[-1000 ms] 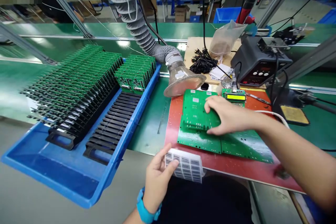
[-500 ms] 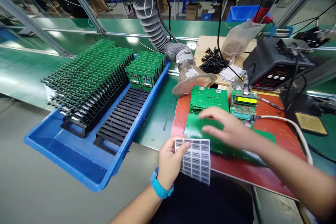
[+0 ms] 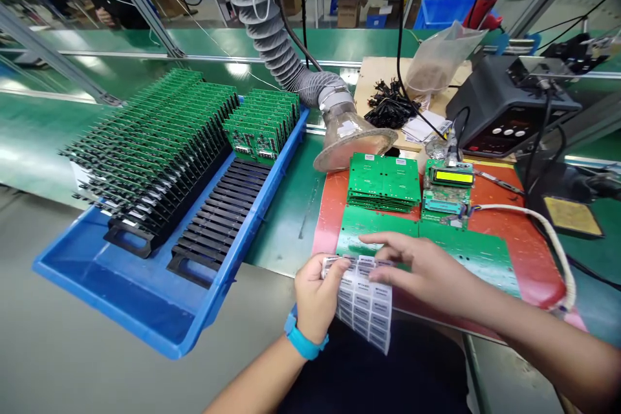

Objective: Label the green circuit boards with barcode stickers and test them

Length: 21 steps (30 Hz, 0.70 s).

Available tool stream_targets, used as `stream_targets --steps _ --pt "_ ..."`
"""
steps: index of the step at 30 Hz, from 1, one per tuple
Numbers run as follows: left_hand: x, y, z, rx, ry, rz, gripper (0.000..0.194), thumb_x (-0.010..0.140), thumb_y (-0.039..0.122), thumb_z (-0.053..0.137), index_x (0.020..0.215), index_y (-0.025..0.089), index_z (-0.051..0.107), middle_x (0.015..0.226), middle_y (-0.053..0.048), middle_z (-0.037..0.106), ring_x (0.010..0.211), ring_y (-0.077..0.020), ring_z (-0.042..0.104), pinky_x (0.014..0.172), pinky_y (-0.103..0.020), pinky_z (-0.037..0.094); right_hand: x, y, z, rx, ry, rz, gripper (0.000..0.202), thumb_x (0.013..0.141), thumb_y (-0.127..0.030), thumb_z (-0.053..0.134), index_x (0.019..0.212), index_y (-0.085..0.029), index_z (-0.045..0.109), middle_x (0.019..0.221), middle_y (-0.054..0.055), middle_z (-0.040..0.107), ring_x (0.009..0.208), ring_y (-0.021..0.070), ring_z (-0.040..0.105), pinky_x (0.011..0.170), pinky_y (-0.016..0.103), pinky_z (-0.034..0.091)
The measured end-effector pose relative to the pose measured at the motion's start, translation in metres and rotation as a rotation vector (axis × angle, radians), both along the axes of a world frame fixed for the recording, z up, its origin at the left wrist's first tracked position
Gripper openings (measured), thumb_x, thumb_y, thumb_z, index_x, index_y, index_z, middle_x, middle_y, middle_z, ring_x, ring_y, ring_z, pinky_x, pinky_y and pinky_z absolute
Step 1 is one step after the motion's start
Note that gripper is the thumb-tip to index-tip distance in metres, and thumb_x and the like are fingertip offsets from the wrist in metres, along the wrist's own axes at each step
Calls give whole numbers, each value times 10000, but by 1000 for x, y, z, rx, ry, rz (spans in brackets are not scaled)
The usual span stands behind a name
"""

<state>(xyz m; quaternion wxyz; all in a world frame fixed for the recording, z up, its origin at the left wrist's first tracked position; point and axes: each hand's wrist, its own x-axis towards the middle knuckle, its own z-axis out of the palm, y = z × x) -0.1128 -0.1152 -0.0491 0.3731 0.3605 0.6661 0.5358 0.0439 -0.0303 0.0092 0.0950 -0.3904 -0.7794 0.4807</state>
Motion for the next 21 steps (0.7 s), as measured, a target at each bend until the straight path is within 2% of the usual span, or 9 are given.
stream_targets --steps 2,4,6,8,10,13,16,19,21 --pt "0 1 1 -7 -1 -11 197 750 336 657 671 158 681 605 6 654 576 -133 584 547 -213 452 2 1 1 3 25 21 150 813 -318 612 911 -218 664 785 13 669 714 154 610 651 269 469" --pt "-1 2 2 -22 -1 -14 197 744 336 665 667 157 690 600 1 662 577 -142 595 547 -221 459 3 6 -1 34 70 29 139 820 -322 607 765 -212 672 771 22 650 721 156 599 657 276 464" --pt "-3 3 2 -48 0 -5 211 770 347 641 705 155 698 615 -4 675 585 -149 606 545 -226 465 3 15 -5 47 105 -35 159 814 -337 614 754 -215 694 765 26 654 734 164 603 672 289 463" --pt "-4 3 2 -72 1 -15 212 800 340 613 749 156 706 637 -8 690 595 -155 620 546 -231 471 3 29 -11 39 81 -159 198 794 -381 622 762 -205 707 776 34 674 725 171 609 657 294 460" --pt "-5 3 2 -77 -3 -84 163 783 306 642 740 168 719 666 -14 712 621 -166 644 579 -240 490 1 44 -18 51 -11 -260 266 774 -433 613 752 -183 701 722 34 673 641 163 588 579 284 438" --pt "-3 0 1 -6 45 -290 68 759 247 686 746 205 737 907 -36 749 831 -201 685 767 -274 515 -5 60 -28 191 -147 -241 309 791 -453 565 716 -175 681 595 7 615 521 137 519 486 262 378" --pt "0 -2 -3 41 132 -398 80 797 247 662 822 225 734 1106 -43 702 999 -215 656 891 -307 493 -12 63 -36 344 -189 -179 256 820 -373 540 690 -192 667 630 13 616 599 156 545 559 278 402" --pt "1 -2 -7 34 172 -401 94 809 255 654 856 226 729 1116 -47 697 1003 -222 658 900 -326 503 -18 54 -40 430 -215 -179 219 840 -311 528 725 -197 675 749 56 638 783 219 563 726 355 395" --pt "1 -1 -8 31 184 -403 101 813 260 649 867 226 727 1119 -46 696 1005 -226 658 905 -335 505 -18 46 -39 579 -287 -164 230 864 -325 509 836 -190 692 807 96 628 857 269 539 777 410 356"
